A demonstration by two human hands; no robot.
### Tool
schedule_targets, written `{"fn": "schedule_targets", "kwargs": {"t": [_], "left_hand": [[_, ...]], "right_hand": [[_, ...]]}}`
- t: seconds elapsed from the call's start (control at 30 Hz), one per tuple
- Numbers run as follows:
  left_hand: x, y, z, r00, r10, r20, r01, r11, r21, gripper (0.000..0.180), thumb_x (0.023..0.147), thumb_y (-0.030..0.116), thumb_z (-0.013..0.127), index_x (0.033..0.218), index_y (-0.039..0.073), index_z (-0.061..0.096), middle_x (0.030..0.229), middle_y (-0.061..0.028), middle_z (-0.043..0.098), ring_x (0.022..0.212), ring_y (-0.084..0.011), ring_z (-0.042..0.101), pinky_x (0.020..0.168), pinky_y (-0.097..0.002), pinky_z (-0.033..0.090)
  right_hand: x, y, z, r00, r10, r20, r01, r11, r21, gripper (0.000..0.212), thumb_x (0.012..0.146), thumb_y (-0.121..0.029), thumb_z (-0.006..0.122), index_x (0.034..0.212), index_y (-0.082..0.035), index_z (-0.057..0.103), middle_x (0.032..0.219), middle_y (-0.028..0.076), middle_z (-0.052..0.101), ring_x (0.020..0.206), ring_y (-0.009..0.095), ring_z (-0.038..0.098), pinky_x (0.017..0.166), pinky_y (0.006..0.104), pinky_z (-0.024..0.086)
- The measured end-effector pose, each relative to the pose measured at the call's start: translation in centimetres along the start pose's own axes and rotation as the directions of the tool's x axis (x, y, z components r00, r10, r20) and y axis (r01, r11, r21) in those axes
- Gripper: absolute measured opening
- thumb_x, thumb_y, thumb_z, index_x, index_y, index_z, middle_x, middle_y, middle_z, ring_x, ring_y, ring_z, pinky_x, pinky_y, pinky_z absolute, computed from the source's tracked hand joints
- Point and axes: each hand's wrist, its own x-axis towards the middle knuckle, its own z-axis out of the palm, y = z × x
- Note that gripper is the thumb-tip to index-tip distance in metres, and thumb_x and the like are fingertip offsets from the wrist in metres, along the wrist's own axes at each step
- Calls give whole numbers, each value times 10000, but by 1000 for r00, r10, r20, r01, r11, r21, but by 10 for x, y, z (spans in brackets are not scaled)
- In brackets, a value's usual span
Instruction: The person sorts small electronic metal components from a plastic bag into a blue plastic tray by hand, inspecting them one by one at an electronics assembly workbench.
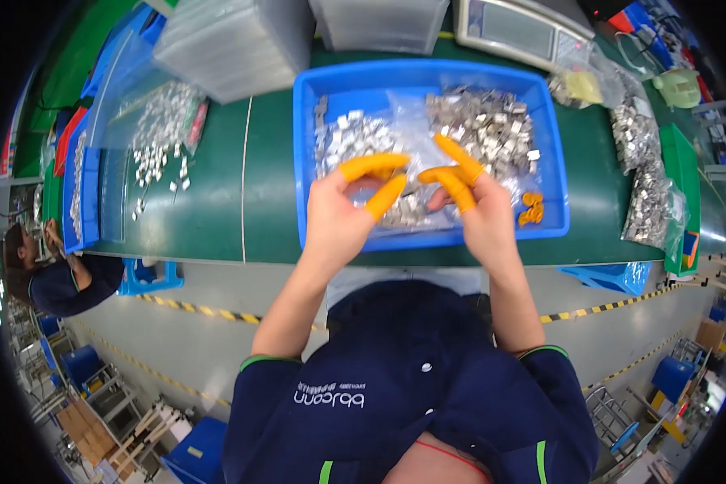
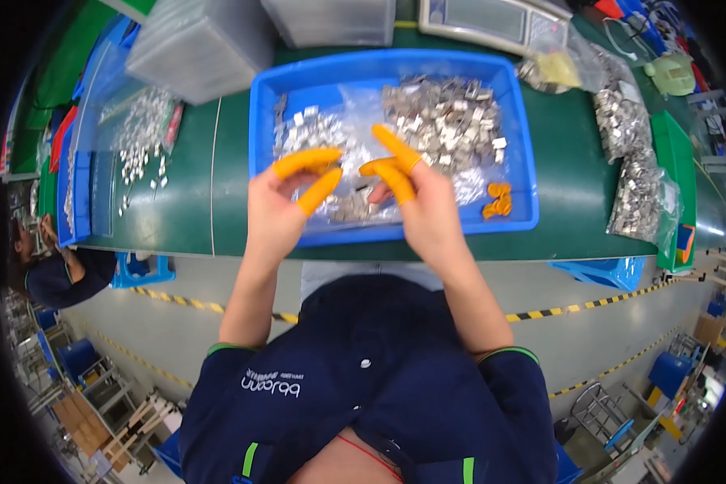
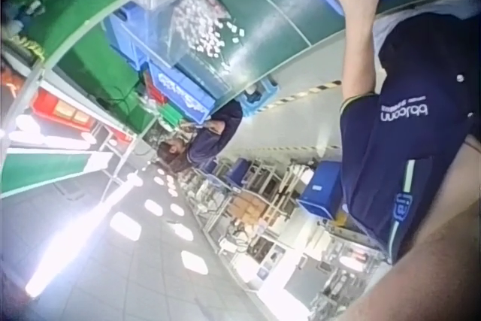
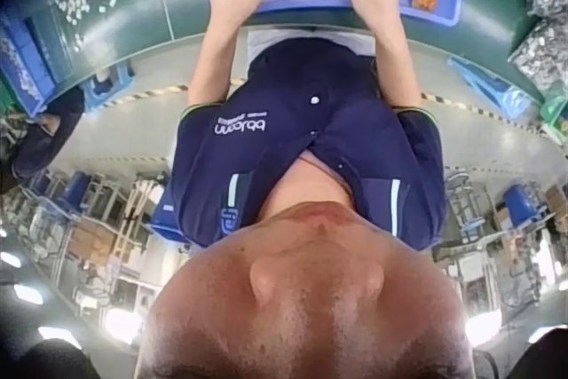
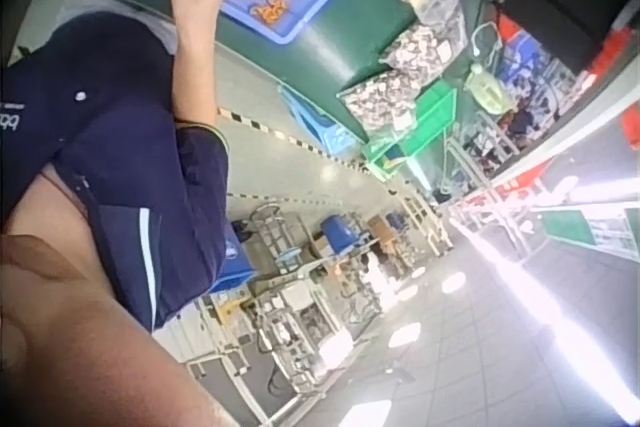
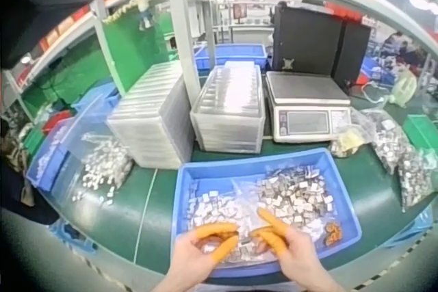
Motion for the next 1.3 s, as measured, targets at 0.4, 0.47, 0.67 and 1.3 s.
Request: {"fn": "schedule_targets", "kwargs": {"t": [0.4,0.47,0.67,1.3], "left_hand": [[4,-5,11,936,-305,-177,66,644,-762,219,770,23,643,980,-26,607,986,-112,619,887,-165,596,757,-251,494],[1,-9,13,924,-335,-186,71,627,-776,226,764,18,648,982,-27,611,978,-110,620,871,-159,598,750,-249,492],[-1,-4,11,929,-301,-217,59,698,-714,238,755,23,661,980,-40,616,903,-106,637,804,-154,610,734,-253,496],[6,5,-4,933,-188,308,341,736,-584,632,738,-18,655,1293,50,360,888,-111,628,841,-154,610,799,-247,468]], "right_hand": [[6,-7,18,1000,21,16,-24,953,301,177,867,-11,503,1033,38,466,969,147,598,915,215,611,797,275,483],[10,-2,24,1000,13,-25,-5,952,305,212,816,4,582,1007,46,500,960,130,601,908,201,612,775,254,488],[15,-11,26,995,90,-35,-69,919,388,216,781,12,623,975,74,552,907,127,619,827,192,631,730,247,508],[18,-5,-7,890,-213,403,201,977,74,376,716,-137,724,1076,-134,617,1016,84,599,1026,221,535,904,290,391]]}}
